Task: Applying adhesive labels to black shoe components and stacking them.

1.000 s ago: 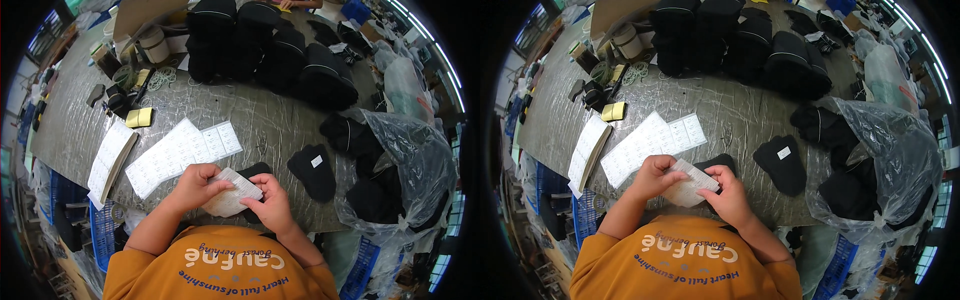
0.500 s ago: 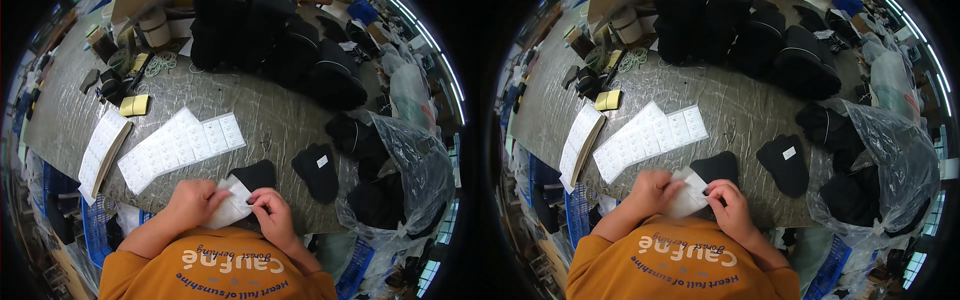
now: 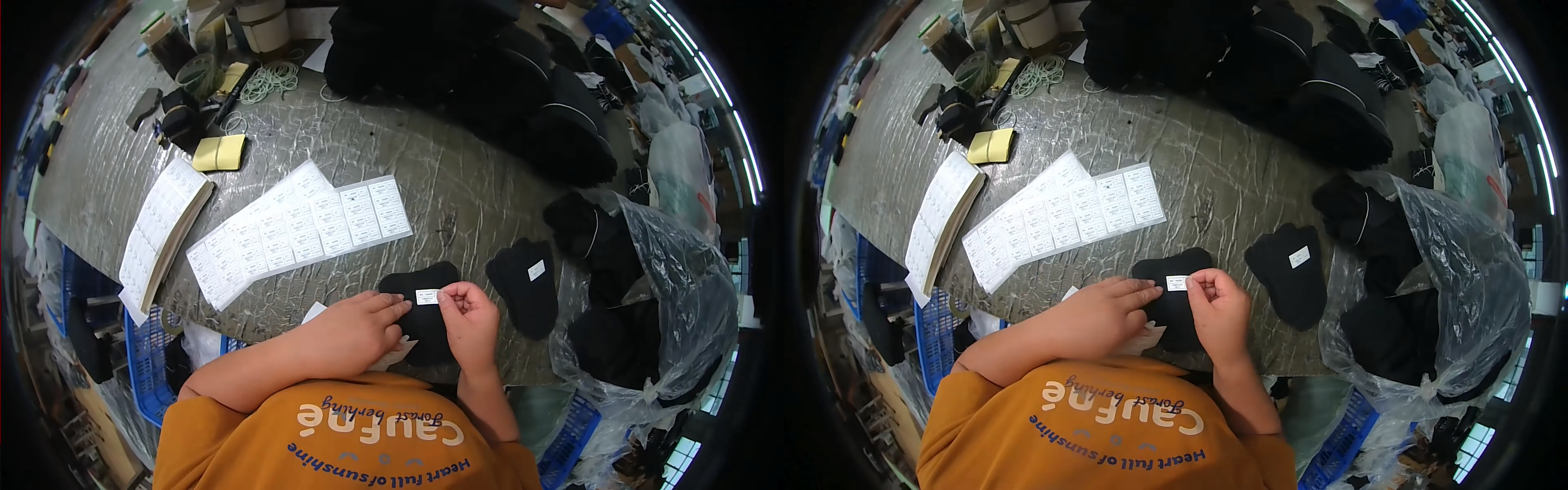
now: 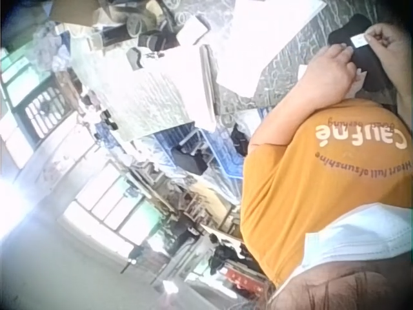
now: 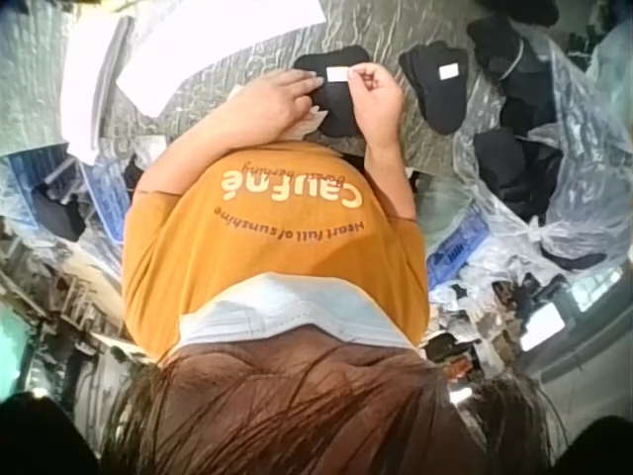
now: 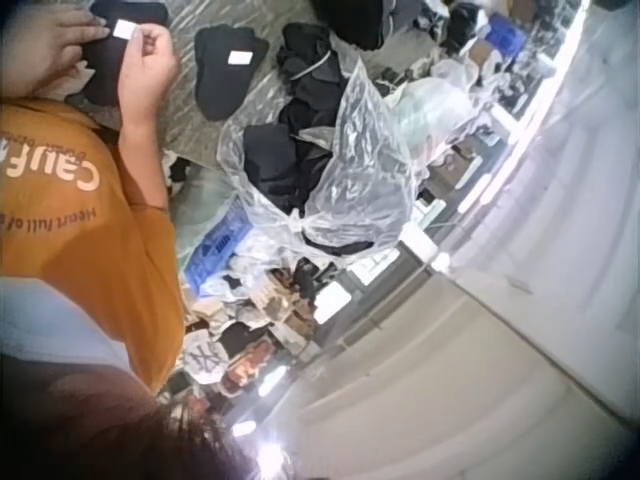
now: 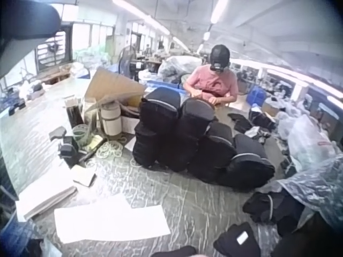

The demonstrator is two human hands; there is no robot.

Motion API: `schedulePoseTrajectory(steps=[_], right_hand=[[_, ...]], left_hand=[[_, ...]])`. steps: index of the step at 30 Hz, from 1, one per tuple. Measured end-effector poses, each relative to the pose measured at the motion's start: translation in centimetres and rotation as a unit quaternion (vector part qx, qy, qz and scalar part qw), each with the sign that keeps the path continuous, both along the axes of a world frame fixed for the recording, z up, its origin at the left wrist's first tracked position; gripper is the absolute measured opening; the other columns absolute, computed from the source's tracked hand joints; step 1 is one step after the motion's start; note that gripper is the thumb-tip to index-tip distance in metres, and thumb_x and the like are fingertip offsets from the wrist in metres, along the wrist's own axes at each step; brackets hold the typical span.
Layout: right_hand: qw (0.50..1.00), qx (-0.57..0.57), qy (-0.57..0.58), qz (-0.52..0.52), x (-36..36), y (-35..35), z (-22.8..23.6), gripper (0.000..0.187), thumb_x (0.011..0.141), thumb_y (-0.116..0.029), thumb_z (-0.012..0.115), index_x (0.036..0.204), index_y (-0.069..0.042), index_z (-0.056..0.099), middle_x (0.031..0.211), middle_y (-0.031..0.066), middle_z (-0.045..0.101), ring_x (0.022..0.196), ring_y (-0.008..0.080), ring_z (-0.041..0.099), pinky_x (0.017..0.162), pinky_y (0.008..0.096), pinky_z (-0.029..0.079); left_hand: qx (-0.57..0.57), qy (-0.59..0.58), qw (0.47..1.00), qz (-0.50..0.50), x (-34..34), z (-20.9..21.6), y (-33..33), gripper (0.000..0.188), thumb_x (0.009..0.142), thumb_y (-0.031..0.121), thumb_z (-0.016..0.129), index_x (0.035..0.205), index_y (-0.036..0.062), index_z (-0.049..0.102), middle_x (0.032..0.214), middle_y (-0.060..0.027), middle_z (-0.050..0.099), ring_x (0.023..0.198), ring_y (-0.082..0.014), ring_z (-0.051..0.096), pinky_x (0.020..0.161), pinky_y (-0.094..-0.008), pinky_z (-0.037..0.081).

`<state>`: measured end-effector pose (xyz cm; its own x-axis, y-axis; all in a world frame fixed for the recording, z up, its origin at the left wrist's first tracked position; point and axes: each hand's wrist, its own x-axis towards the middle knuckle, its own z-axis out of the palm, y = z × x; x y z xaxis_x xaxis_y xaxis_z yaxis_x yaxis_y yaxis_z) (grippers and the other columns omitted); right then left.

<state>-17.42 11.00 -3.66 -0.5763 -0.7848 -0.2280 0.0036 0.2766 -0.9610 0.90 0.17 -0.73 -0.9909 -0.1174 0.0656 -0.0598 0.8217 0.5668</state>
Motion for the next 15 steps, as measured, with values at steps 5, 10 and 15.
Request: schedulePoseTrajectory(steps=[5,10,15], right_hand=[[0.999,0.013,0.041,0.015,0.3,0.06,0.06,0.003,0.088,-0.002,0.066,0.087,0.001,0.064,0.067,-0.0046,0.057,0.058,-0.0001,0.045,0.051,0.0177,0.037],[0.998,-0.001,0.056,0.015,0.33,-0.15,-0.27,0.004,0.087,-0.002,0.067,0.087,0.001,0.065,0.066,-0.0048,0.055,0.055,0.0003,0.041,0.05,0.018,0.035],[0.999,0.014,0.049,0.014,0.29,-0.2,-0.36,0.004,0.086,-0.002,0.067,0.087,0.001,0.064,0.066,-0.0049,0.055,0.056,-0.0001,0.041,0.049,0.0181,0.034]], left_hand=[[0.009,0.002,1.0,0.008,-0.02,-0.16,0.14,0.023,0.085,0.018,0.056,0.083,-0.0041,0.064,0.132,-0.021,0.055,0.123,-0.0356,0.05,0.105,-0.0444,0.039],[0.004,0.001,1.0,0.007,0.03,-0.27,0.21,0.023,0.085,0.018,0.056,0.082,-0.0035,0.064,0.132,-0.0215,0.055,0.124,-0.0357,0.05,0.105,-0.0441,0.039],[0.003,0.0,1.0,0.004,0.0,-0.32,0.22,0.023,0.085,0.019,0.057,0.082,-0.0029,0.063,0.131,-0.0218,0.055,0.124,-0.0359,0.05,0.105,-0.044,0.039]])
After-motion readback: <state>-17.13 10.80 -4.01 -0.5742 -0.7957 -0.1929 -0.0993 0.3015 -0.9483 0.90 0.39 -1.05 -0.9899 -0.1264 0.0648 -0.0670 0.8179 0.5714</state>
